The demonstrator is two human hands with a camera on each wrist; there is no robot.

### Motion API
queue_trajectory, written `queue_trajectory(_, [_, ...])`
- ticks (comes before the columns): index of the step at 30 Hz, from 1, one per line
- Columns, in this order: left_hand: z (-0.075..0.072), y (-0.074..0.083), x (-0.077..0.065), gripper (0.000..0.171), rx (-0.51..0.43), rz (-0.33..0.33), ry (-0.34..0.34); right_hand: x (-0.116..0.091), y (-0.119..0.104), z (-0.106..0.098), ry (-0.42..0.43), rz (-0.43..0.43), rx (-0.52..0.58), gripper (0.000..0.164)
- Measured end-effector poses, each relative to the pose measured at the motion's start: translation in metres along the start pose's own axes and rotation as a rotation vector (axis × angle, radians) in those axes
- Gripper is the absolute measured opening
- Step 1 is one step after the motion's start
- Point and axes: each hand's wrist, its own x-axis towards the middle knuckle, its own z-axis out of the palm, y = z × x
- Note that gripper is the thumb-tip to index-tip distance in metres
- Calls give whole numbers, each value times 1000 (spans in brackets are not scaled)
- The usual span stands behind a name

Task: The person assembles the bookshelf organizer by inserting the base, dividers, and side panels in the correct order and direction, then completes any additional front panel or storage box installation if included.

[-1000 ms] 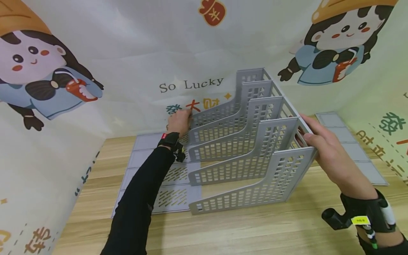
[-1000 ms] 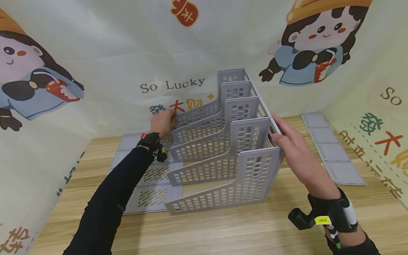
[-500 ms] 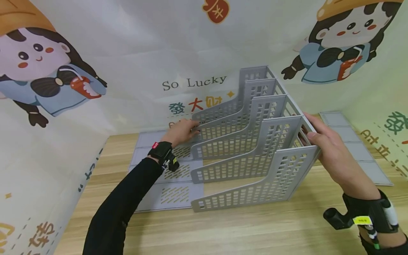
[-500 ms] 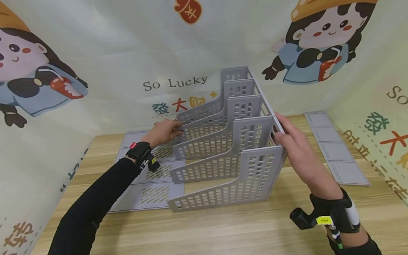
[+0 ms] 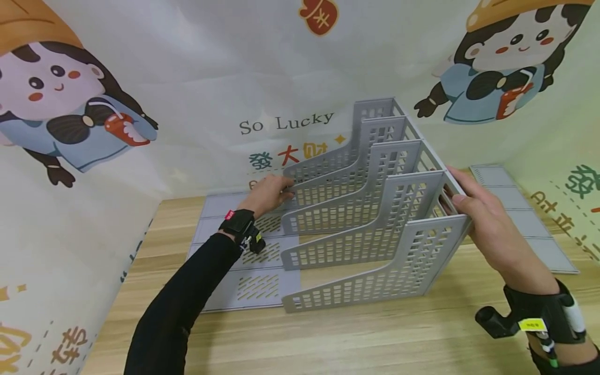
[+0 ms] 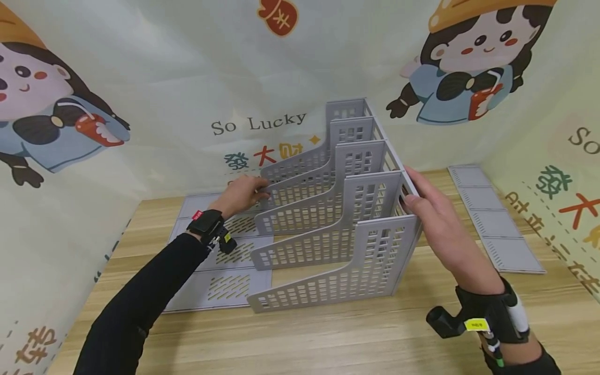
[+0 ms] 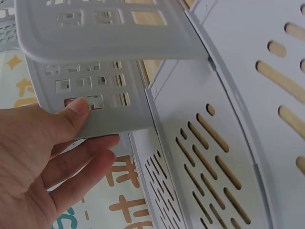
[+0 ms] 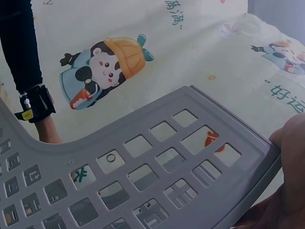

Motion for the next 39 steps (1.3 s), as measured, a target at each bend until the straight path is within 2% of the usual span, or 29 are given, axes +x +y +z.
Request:
queue_trajectory(7, [-1,0,-7,7,-57,-3,-4,-1,2,1,2,-5,-6,50])
queue_trajectory(11, [-9,8,-20,22,-104,-27,113,-3,3,-1,10,-2,-16,50])
queue_trajectory(13, [-13,15,-30,30,-144,-23,137,-3,2,-2,11,-3,-16,51])
queue_trajectory(15, [-14,21,-40,36,-145,8,91,-3,2,-2,9,-5,-9,50])
queue_trajectory(16, [-13,23,-44,37,-145,35,44,-2,2,-1,6,-10,-5,50])
queue_trajectory(18, [-10,25,-52,31,-111,92,-54,-2,2,-1,0,-13,6,50])
queue_trajectory(20, [-6,23,-56,19,-68,146,-101,-2,2,0,-2,-10,10,50])
queue_trajectory(21, [-4,23,-57,14,-57,171,-101,-2,3,0,-3,-9,12,50])
queue_trajectory(23, [-1,20,-59,21,-44,197,-88,-2,3,0,-5,-5,12,50])
queue_trajectory(27, [1,18,-61,23,-71,201,-76,-2,3,1,-4,-7,0,50])
queue_trajectory(30, [1,18,-65,8,-106,174,-47,-2,3,2,1,-8,-9,50])
queue_trajectory(33, [-6,23,-76,17,-157,116,30,-2,3,2,6,4,-16,50])
queue_trajectory(35, [-12,31,-87,23,-216,102,51,-2,3,1,6,13,-16,50])
queue_trajectory(37, [-17,41,-97,29,-262,122,-3,-2,3,1,8,18,-18,50])
queue_trajectory(39, [-19,51,-106,35,-262,183,-120,-2,3,1,14,13,-12,50])
